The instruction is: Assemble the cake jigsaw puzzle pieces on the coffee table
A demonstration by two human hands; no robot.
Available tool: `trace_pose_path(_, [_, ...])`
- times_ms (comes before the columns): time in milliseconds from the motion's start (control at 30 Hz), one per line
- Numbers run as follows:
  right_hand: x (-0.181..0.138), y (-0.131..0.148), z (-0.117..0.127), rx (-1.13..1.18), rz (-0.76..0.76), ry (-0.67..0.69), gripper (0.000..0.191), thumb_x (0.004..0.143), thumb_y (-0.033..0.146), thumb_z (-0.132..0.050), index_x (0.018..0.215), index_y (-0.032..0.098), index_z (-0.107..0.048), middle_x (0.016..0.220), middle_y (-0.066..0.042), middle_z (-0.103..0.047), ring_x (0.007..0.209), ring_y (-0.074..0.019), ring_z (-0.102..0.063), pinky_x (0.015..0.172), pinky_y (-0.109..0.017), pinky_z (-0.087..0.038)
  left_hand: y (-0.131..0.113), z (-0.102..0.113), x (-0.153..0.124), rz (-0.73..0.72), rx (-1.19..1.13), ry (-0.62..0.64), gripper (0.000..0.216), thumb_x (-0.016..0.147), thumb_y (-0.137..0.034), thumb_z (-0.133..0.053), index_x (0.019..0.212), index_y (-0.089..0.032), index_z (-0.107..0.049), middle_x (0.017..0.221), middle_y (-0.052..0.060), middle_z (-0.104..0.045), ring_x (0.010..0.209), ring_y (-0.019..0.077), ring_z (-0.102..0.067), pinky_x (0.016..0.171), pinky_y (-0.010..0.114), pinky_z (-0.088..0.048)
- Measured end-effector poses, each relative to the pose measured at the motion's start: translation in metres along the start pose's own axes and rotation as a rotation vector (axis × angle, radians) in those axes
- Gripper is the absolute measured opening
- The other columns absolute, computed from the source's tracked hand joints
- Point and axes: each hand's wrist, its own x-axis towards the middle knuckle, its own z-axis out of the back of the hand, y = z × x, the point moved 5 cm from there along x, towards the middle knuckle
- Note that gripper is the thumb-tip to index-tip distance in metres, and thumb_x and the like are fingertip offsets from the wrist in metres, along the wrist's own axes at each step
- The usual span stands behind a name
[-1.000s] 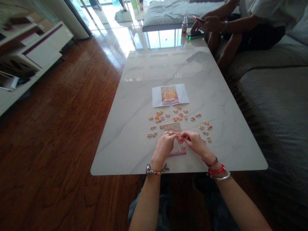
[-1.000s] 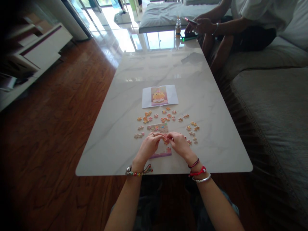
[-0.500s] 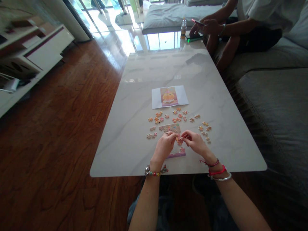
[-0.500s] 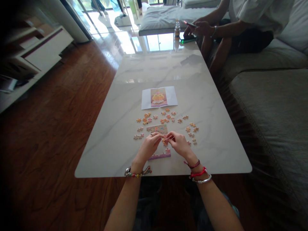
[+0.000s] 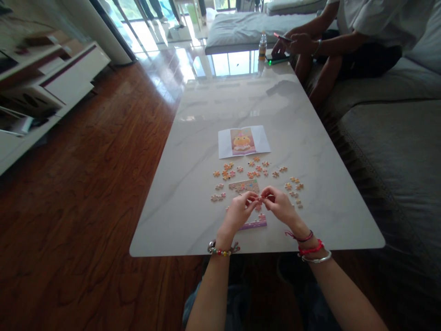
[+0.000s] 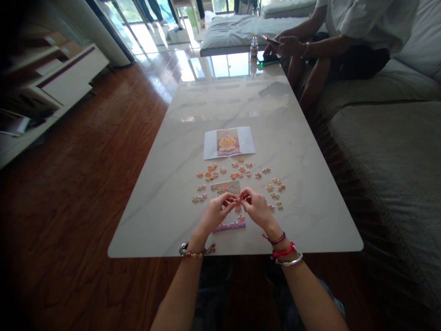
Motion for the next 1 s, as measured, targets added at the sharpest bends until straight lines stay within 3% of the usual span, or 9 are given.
trace_pose_path(167, [-0.002,0.0,-0.004,0.13,-0.023,0.09,0.023,0.072,0.038,-0.055,0.082,0.017,-0.052,0.067,-0.001,-0.061,0.047,-0.0086,-0.05,0.044,-0.02,-0.039,0.001,0.003,0.001,0.028,-0.105,-0.03,0.015,0.078,-0.029,-0.049,0.082,-0.017,-0.056,0.078,0.002,-0.064,0.067,0.0094,-0.058,0.058,0.02,-0.044])
trace_pose_path(300, [-0.003,0.006,0.003,0.087,0.04,0.154,0.023,0.073,0.037,-0.055,0.085,0.017,-0.057,0.066,-0.001,-0.062,0.049,-0.0085,-0.051,0.045,-0.02,-0.04,-0.004,-0.004,0.004,0.025,-0.139,-0.029,0.013,0.077,-0.028,-0.05,0.078,-0.017,-0.055,0.069,0.0,-0.062,0.06,0.0086,-0.056,0.054,0.019,-0.043])
trace_pose_path(400, [-0.001,0.004,0.025,-0.064,0.079,0.062,0.016,0.074,0.032,-0.054,0.078,0.017,-0.06,0.061,0.0,-0.06,0.049,-0.0084,-0.051,0.048,-0.02,-0.04,-0.008,-0.01,0.008,0.011,-0.103,-0.044,0.009,0.076,-0.025,-0.049,0.079,-0.017,-0.054,0.068,-0.002,-0.061,0.056,0.0074,-0.055,0.054,0.019,-0.043])
trace_pose_path(533, [0.001,-0.007,0.057,-0.24,0.052,-0.033,0.011,0.072,0.026,-0.056,0.071,0.016,-0.061,0.059,0.001,-0.06,0.052,-0.0093,-0.052,0.05,-0.02,-0.04,-0.007,-0.006,0.01,0.006,0.072,-0.154,0.009,0.078,-0.021,-0.046,0.082,-0.018,-0.054,0.073,-0.001,-0.061,0.059,0.0083,-0.055,0.06,0.022,-0.043])
trace_pose_path(667, [0.003,-0.012,0.055,-0.31,0.138,0.018,0.008,0.072,0.018,-0.055,0.07,0.016,-0.063,0.066,-0.001,-0.059,0.056,-0.0094,-0.053,0.053,-0.02,-0.041,-0.003,-0.003,0.01,-0.014,0.209,-0.202,0.012,0.08,-0.021,-0.043,0.082,-0.019,-0.054,0.076,0.001,-0.06,0.062,0.0096,-0.055,0.063,0.024,-0.043])
trace_pose_path(833, [0.006,-0.006,0.05,-0.359,0.247,-0.171,0.021,0.073,0.01,-0.051,0.088,0.018,-0.063,0.084,-0.005,-0.058,0.064,-0.0104,-0.055,0.064,-0.024,-0.045,-0.005,-0.009,0.014,-0.061,0.279,-0.174,0.014,0.081,-0.021,-0.041,0.084,-0.019,-0.054,0.082,0.002,-0.06,0.064,0.0099,-0.055,0.066,0.024,-0.044])
trace_pose_path(1000, [0.003,-0.013,0.089,-0.377,0.175,-0.387,0.017,0.076,0.015,-0.049,0.087,0.015,-0.062,0.084,-0.005,-0.058,0.066,-0.0118,-0.055,0.062,-0.024,-0.046,-0.013,-0.018,0.017,-0.073,0.355,-0.13,0.017,0.083,-0.022,-0.039,0.089,-0.019,-0.055,0.085,0.003,-0.059,0.07,0.011,-0.055,0.069,0.025,-0.044])
